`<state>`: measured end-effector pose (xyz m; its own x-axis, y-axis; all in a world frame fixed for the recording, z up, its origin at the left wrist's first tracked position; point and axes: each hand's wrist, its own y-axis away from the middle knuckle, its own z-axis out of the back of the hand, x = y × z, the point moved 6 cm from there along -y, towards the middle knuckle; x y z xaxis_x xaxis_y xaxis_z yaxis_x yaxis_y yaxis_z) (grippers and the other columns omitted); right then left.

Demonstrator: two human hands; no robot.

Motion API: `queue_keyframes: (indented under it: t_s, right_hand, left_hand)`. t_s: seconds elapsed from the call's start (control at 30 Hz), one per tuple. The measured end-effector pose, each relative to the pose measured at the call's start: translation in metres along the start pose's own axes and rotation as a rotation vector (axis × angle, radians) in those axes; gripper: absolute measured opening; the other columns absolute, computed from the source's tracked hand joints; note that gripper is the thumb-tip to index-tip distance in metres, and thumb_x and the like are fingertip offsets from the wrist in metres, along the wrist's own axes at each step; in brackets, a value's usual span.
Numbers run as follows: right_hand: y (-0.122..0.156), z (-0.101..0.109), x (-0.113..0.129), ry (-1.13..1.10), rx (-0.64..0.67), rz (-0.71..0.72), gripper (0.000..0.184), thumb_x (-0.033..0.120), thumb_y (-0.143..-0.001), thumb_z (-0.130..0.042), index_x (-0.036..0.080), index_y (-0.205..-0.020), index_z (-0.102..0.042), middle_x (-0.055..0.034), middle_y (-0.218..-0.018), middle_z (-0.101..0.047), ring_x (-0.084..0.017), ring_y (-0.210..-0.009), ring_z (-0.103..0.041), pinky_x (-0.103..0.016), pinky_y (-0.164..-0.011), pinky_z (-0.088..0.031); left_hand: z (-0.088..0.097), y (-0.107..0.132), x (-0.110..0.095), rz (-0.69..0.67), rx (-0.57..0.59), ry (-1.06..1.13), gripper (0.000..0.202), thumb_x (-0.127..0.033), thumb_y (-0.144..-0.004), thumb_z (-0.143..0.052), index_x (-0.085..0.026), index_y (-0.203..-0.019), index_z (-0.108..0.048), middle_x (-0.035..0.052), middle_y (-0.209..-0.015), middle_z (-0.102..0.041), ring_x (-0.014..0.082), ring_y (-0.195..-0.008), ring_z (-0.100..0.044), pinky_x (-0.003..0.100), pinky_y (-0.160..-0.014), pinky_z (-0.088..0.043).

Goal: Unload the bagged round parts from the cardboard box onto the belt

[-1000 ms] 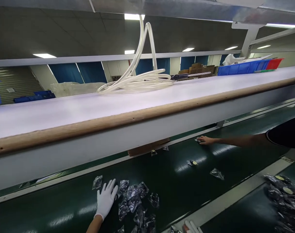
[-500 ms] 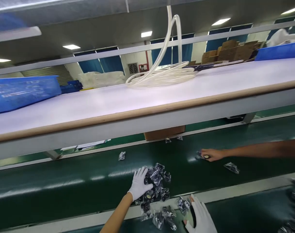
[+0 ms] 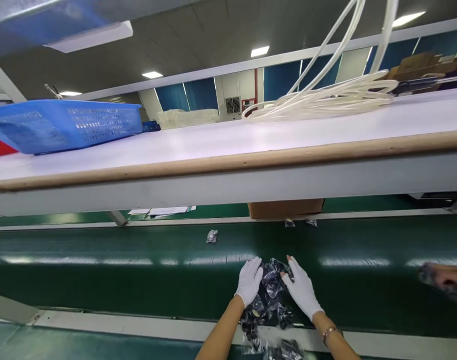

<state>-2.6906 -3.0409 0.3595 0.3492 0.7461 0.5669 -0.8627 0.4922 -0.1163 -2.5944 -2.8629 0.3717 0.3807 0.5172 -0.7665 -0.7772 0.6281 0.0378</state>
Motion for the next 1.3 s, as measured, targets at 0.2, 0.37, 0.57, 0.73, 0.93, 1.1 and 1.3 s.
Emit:
queue_keyframes:
  t_s: [0.2,0.37,0.57,0.73,0.93,1.1,1.3]
  right_hand:
    - [-0.006,-0.043,0.08,0.317,0.184,0.172,0.079,0.047,-0.086,-0.06,0.02,-0.158,-0.044,-0.0119,-0.168,-0.031,-0.038,-0.153,-0.029,-0.054,-0.125,-0.025]
    - [0.002,-0.035,0.106,0.353,0.201,0.228,0.061,0.03,-0.089,-0.057,0.025,-0.149,-0.056,-0.0121,-0.155,-0.051,-0.035,-0.125,-0.058,-0.046,-0.098,-0.051]
    - [0.004,-0.041,0.115,0.428,0.302,0.169,0.051,0.03,-0.096,-0.049,0.024,-0.146,-0.059,-0.0146,-0.161,-0.043,-0.033,-0.12,-0.064,-0.042,-0.086,-0.058]
    - [0.0,-0.045,0.114,0.4,0.346,0.127,0.05,0.03,-0.095,-0.051,0.024,-0.144,-0.06,-0.0155,-0.164,-0.037,-0.028,-0.118,-0.068,-0.037,-0.091,-0.057]
    - [-0.003,-0.046,0.109,0.309,0.332,0.106,0.049,0.032,-0.094,-0.046,0.021,-0.139,-0.062,-0.0137,-0.161,-0.041,-0.024,-0.102,-0.073,-0.036,-0.088,-0.056]
    - [-0.004,-0.035,0.098,0.114,0.219,0.007,0.051,0.044,-0.087,-0.046,0.021,-0.128,-0.066,-0.0121,-0.148,-0.056,-0.024,-0.091,-0.073,-0.035,-0.08,-0.056]
    - [-0.001,0.006,0.098,-0.306,0.157,-0.285,0.067,0.066,-0.076,-0.044,0.021,-0.123,-0.058,-0.0009,-0.067,-0.063,-0.023,-0.06,-0.061,-0.034,-0.058,-0.049]
  left_hand:
    - [-0.003,-0.002,0.004,0.137,0.099,0.327,0.092,-0.073,-0.094,0.0,-0.015,-0.165,-0.007,0.0104,-0.175,-0.017,0.0222,-0.161,-0.019,0.039,-0.131,-0.024]
    - [0.003,0.004,0.0,0.169,0.243,0.347,0.104,-0.083,-0.09,-0.016,-0.012,-0.165,0.002,0.0188,-0.167,-0.035,0.0281,-0.154,-0.038,0.042,-0.128,-0.03]
    - [0.077,0.026,0.038,0.022,-0.102,-0.147,0.081,-0.065,-0.096,-0.032,-0.016,-0.161,-0.033,0.0126,-0.17,-0.031,0.0332,-0.159,-0.025,0.052,-0.133,-0.016]
    - [0.165,0.076,0.132,0.314,-0.636,-0.523,0.073,-0.052,-0.101,-0.018,-0.006,-0.149,-0.05,0.0193,-0.151,-0.058,0.0323,-0.143,-0.052,0.051,-0.125,-0.035]
    - [0.155,0.077,0.156,0.423,-0.374,-0.804,0.076,-0.052,-0.099,-0.021,-0.005,-0.155,-0.042,0.0187,-0.164,-0.039,0.0379,-0.155,-0.033,0.057,-0.131,-0.019]
    - [0.154,0.066,0.15,0.436,-0.349,-0.798,0.075,-0.052,-0.099,-0.02,-0.009,-0.157,-0.037,0.016,-0.166,-0.036,0.0374,-0.157,-0.028,0.059,-0.132,-0.014]
    - [0.153,0.09,0.166,0.361,-0.24,-0.718,0.071,-0.051,-0.097,-0.034,-0.009,-0.154,-0.044,0.0142,-0.164,-0.039,0.0357,-0.156,-0.031,0.054,-0.132,-0.024]
